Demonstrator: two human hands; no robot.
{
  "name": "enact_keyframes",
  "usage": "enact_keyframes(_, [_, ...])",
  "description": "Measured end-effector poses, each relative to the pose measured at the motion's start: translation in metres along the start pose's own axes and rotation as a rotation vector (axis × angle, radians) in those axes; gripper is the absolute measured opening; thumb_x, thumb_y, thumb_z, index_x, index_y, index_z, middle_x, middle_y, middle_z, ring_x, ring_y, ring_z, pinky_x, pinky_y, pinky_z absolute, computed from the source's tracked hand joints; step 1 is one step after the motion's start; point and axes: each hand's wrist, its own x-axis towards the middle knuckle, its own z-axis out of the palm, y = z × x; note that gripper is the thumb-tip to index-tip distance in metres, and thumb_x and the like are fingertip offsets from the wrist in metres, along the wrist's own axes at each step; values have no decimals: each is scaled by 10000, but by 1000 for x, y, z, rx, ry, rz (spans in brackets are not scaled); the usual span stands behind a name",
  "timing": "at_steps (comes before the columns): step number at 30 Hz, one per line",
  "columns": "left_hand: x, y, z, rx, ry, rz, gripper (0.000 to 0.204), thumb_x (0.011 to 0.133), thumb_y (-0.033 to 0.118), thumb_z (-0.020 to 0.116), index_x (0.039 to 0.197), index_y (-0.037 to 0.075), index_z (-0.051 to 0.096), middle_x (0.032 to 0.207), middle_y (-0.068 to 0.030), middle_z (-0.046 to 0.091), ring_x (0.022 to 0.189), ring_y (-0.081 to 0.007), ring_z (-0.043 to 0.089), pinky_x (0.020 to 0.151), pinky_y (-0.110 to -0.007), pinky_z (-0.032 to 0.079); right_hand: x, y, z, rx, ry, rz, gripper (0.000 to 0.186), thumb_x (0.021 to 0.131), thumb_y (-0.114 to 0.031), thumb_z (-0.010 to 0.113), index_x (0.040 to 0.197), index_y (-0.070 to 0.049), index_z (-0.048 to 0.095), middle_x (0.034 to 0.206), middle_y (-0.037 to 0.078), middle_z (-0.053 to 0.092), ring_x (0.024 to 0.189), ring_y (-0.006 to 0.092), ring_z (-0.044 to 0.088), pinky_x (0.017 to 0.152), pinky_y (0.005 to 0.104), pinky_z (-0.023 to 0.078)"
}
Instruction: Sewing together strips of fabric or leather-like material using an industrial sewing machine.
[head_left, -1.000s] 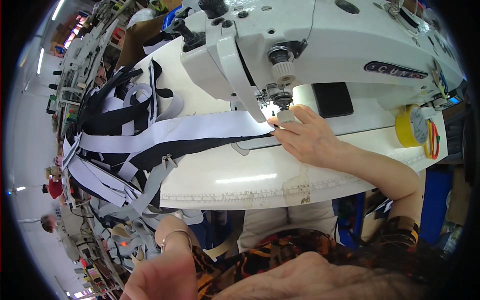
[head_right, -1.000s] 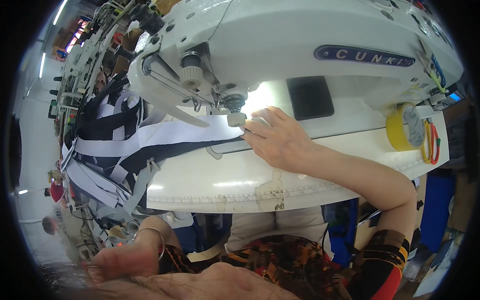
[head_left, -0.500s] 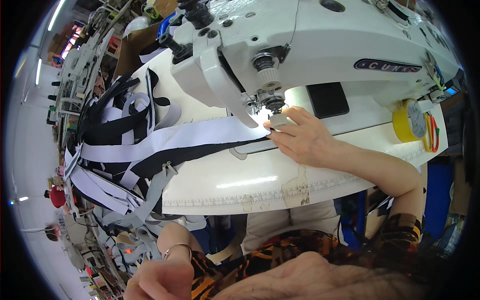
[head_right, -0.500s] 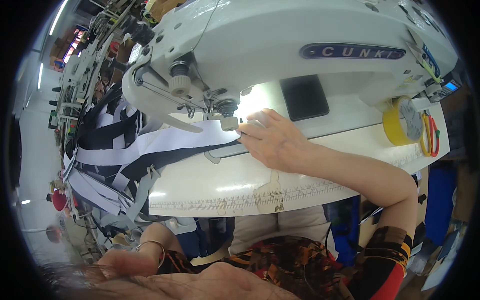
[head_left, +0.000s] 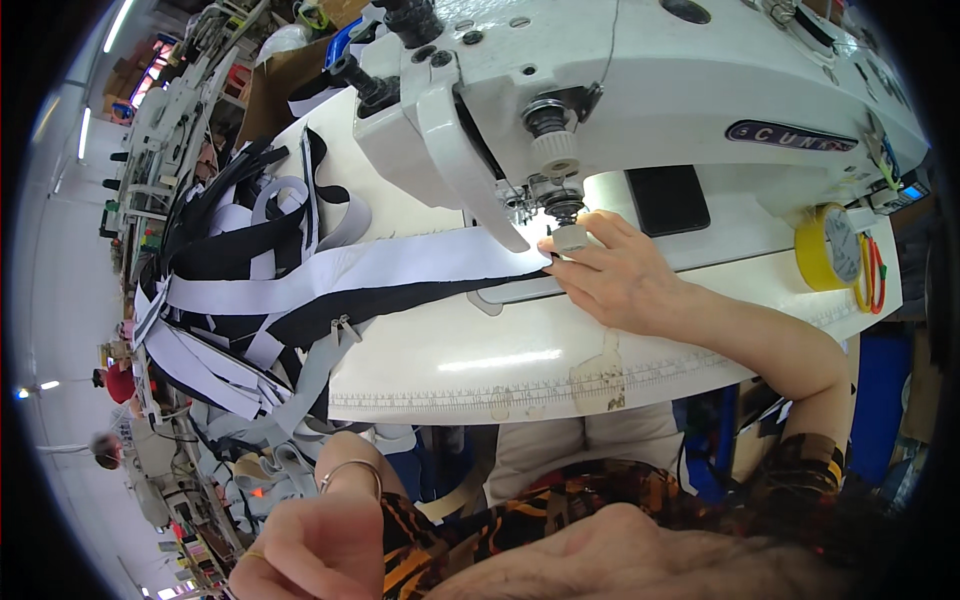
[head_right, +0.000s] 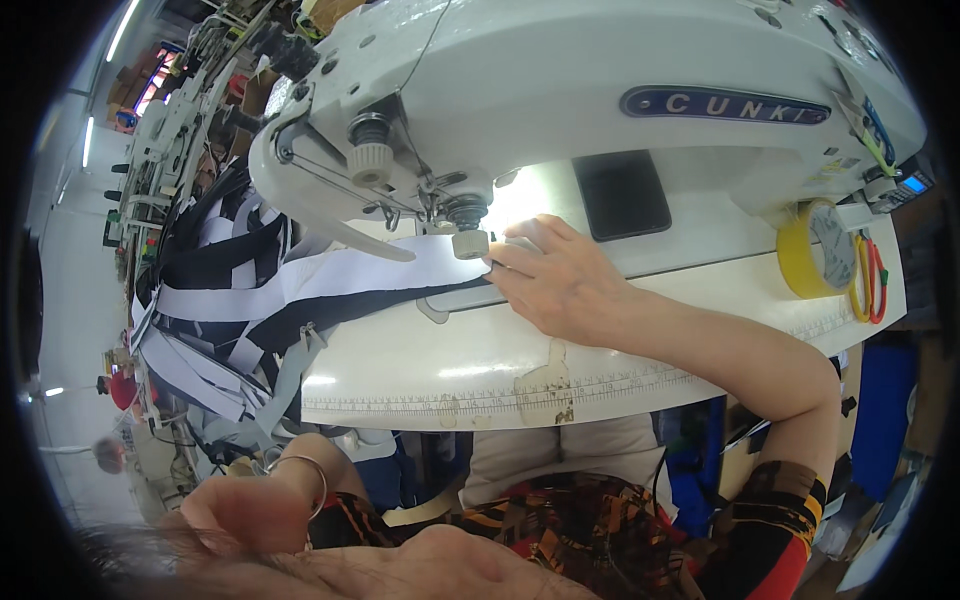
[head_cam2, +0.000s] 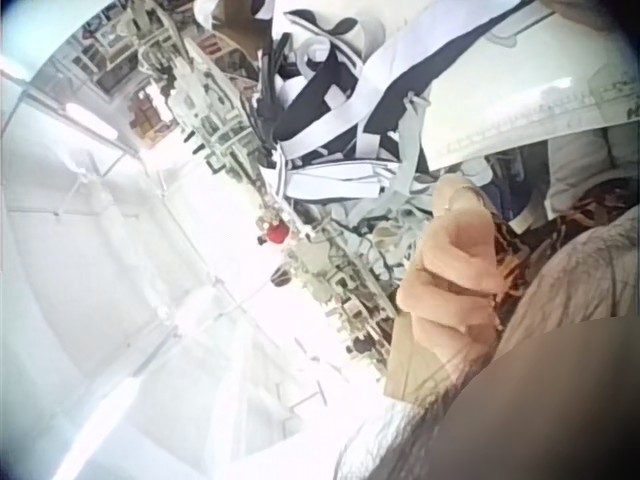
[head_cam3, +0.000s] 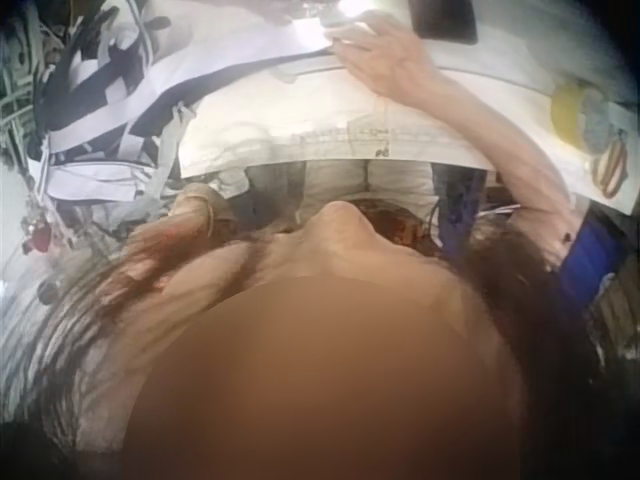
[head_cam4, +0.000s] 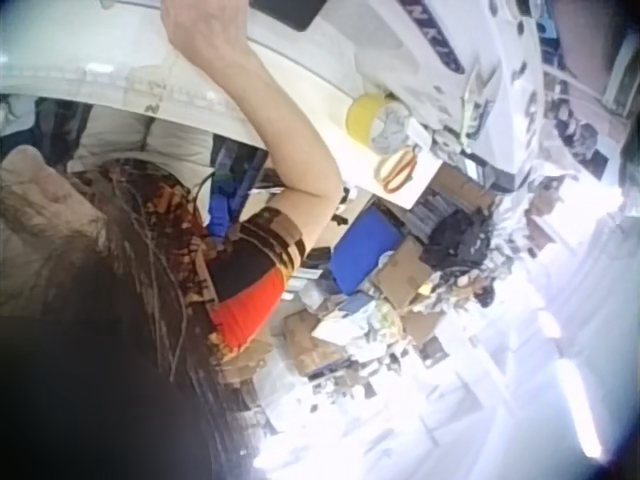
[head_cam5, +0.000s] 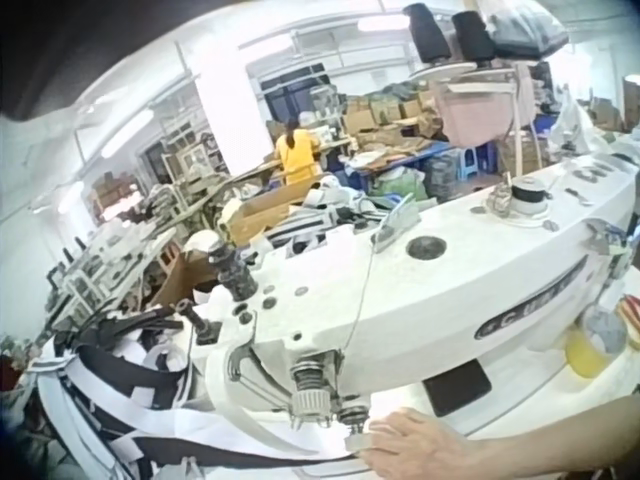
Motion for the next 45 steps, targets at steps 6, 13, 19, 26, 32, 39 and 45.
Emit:
enact_keyframes(6, [15, -33, 7, 614, 372, 651, 271, 825, 222, 688, 997, 20, 632, 1031, -76, 654, 1001, -213, 579, 882, -381, 437, 0, -1, 0, -11, -18, 2, 219, 747, -100, 743, 952, -50, 684, 1199, 21, 623, 982, 295, 547, 925, 444, 463])
enact_keyframes(13, [12, -26, 8, 549, 54, 461, 286, 901, 212, 624, 1146, 66, 639, 1171, -45, 620, 1019, -191, 541, 886, -349, 457, 3, 0, -2, -11, -14, 22, 209, 767, -105, 739, 956, -44, 673, 1181, 22, 636, 959, 296, 553, 915, 454, 471])
enact_keyframes(19, [-12, -50, 7, 400, 342, 335, 195, 931, 205, 566, 1072, 95, 643, 942, -38, 585, 763, -216, 540, 677, -360, 460, -2, 3, -4, 13, 0, 32, 203, 760, -93, 743, 943, -39, 674, 1179, 31, 639, 969, 299, 555, 913, 455, 472])
enact_keyframes(26, [-56, -109, -1, 839, -729, -532, 313, 731, 62, 692, 1043, 89, 696, 1159, -89, 641, 1011, -314, 614, 934, -454, 487, 2, -1, -1, 24, -6, 25, 217, 753, -83, 742, 959, -47, 686, 1146, 37, 644, 961, 298, 554, 904, 451, 471])
enact_keyframes(32, [-93, -144, 6, 823, -823, -492, 312, 728, 39, 722, 1034, 96, 706, 1222, -105, 630, 1053, -319, 623, 926, -433, 483, 7, -5, -6, -43, 85, -7, 200, 716, -88, 711, 909, -38, 686, 961, 68, 587, 1017, 259, 556, 868, 390, 478])
enact_keyframes(39, [-100, -149, 2, 687, -676, -597, 252, 728, 40, 732, 976, 85, 735, 1163, -101, 656, 1019, -297, 630, 839, -410, 488, 3, -2, -1, -66, 67, 8, 166, 696, -85, 698, 856, -48, 677, 821, 57, 498, 826, 226, 515, 715, 345, 437])
enact_keyframes(45, [-104, -150, 12, 832, -730, -456, 272, 712, 49, 747, 980, 94, 731, 1163, -86, 646, 981, -291, 629, 822, -406, 488, 3, 0, 0, -38, 79, 14, 126, 684, -74, 682, 805, -56, 651, 799, 52, 480, 802, 223, 501, 700, 340, 428])
